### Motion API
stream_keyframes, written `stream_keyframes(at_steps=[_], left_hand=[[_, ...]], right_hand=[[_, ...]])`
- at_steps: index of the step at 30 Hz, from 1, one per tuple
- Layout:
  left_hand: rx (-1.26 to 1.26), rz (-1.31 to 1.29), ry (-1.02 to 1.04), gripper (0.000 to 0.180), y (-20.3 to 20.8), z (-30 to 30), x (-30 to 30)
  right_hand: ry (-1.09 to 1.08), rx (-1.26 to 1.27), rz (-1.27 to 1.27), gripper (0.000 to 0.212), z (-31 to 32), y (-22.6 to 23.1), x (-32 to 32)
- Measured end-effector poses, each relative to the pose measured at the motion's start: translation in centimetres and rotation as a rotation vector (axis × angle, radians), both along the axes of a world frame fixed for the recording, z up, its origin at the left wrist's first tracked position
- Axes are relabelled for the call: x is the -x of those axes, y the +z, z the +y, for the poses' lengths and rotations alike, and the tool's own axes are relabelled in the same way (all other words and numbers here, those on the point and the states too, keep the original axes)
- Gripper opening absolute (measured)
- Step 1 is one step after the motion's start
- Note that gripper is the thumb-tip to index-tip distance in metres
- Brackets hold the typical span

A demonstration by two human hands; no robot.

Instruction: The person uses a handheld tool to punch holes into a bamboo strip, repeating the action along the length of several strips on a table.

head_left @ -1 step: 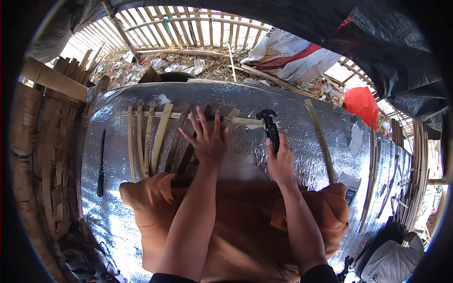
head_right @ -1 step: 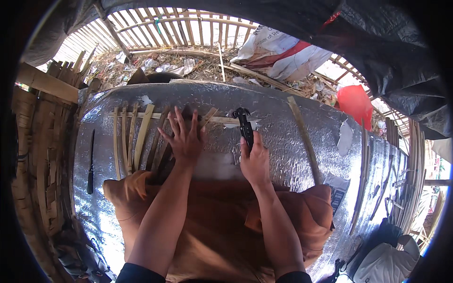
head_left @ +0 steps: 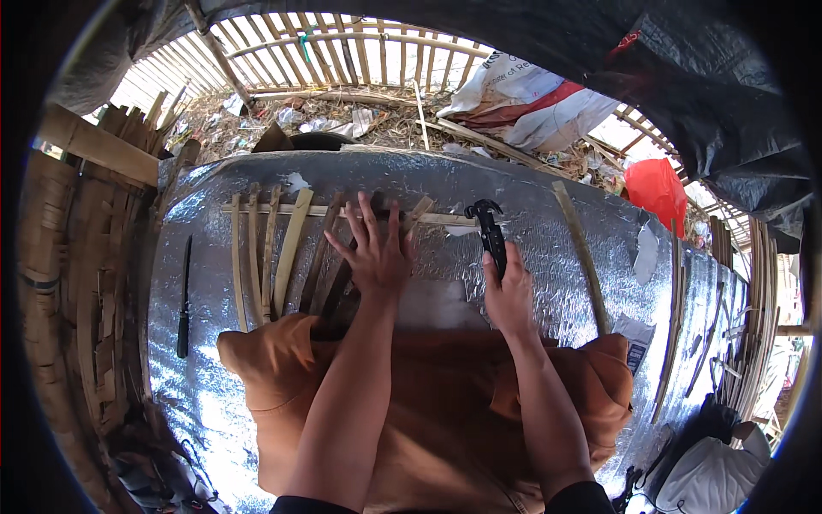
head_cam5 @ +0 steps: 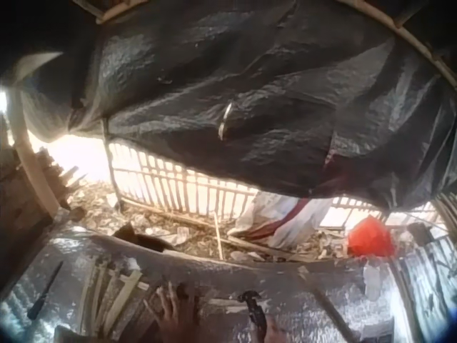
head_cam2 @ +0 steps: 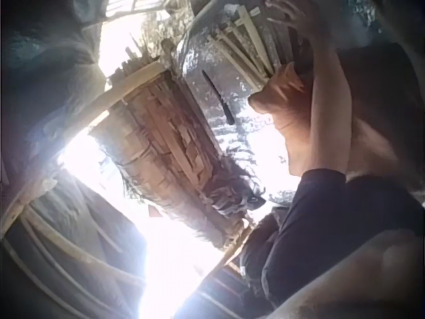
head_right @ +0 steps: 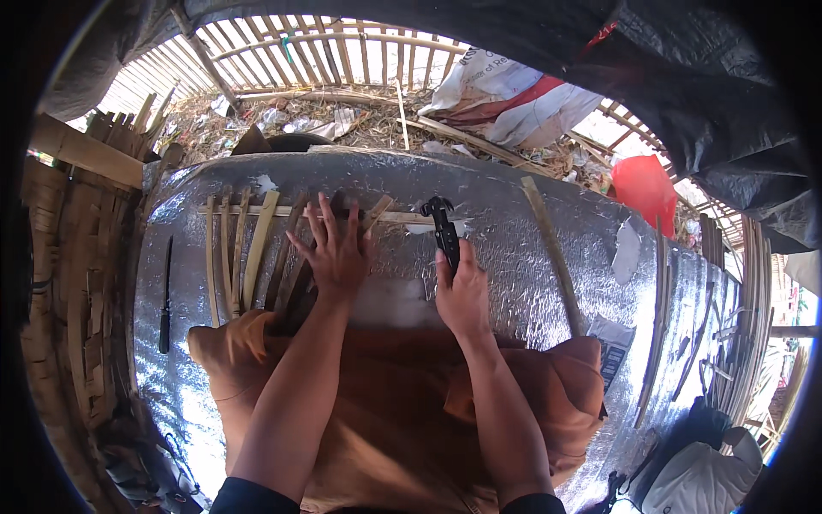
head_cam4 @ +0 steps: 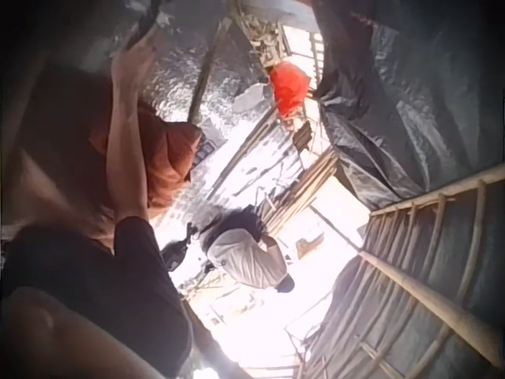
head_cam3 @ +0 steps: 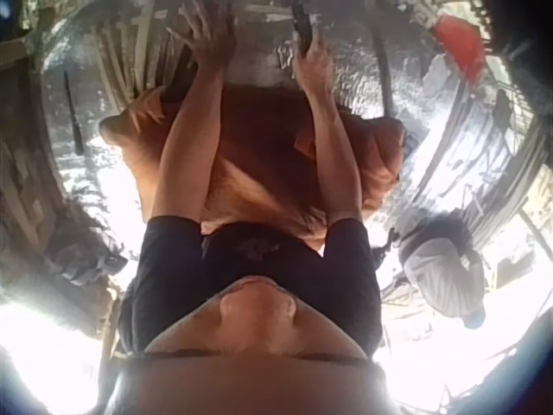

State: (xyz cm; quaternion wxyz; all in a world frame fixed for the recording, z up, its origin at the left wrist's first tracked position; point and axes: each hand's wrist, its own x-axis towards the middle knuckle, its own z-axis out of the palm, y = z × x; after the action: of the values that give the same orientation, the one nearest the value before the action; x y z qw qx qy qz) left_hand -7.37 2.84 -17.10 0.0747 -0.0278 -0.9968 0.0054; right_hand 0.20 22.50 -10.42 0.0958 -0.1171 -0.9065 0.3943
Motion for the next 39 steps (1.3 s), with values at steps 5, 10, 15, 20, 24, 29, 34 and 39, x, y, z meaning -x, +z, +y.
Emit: stream_keyframes(at_steps=[5, 10, 15, 20, 24, 29, 34, 39], left_hand=[[-0.025, 0.057, -0.038, 0.061, -0.1, -0.3, 0.1], [-0.031, -0.002, 0.046, 0.061, -0.2, 0.2, -0.6], [0.002, -0.05, 0.063, 0.061, -0.2, 1.0, -0.9], [0.0, -0.043, 0.059, 0.059, 0.0, 0.8, -1.0], [0.016, -0.052, 0.05, 0.058, 0.0, 0.8, -1.0], [0.035, -0.083, 0.05, 0.057, 0.3, 1.4, -1.0], [0.034, -0.108, 0.085, 0.058, 0.4, 1.6, -1.3], [0.032, -0.117, 0.102, 0.058, 0.3, 1.7, -1.2]], right_hand=[[-0.006, 0.02, 0.047, 0.024, -0.1, -0.8, 0.5], [0.017, -0.006, 0.014, 0.028, -0.3, -1.3, 0.5], [0.033, -0.044, 0.009, 0.028, -0.5, -1.4, 0.7], [0.021, 0.044, 0.038, 0.026, -0.3, -0.4, 0.9], [0.015, 0.066, 0.075, 0.024, 0.0, -0.5, 0.9], [0.004, -0.007, 0.027, 0.028, -0.2, -0.3, 0.6], [0.062, -0.118, -0.043, 0.033, -0.5, -1.3, -0.3], [0.086, -0.276, 0.023, 0.036, -0.8, -2.1, -0.8]])
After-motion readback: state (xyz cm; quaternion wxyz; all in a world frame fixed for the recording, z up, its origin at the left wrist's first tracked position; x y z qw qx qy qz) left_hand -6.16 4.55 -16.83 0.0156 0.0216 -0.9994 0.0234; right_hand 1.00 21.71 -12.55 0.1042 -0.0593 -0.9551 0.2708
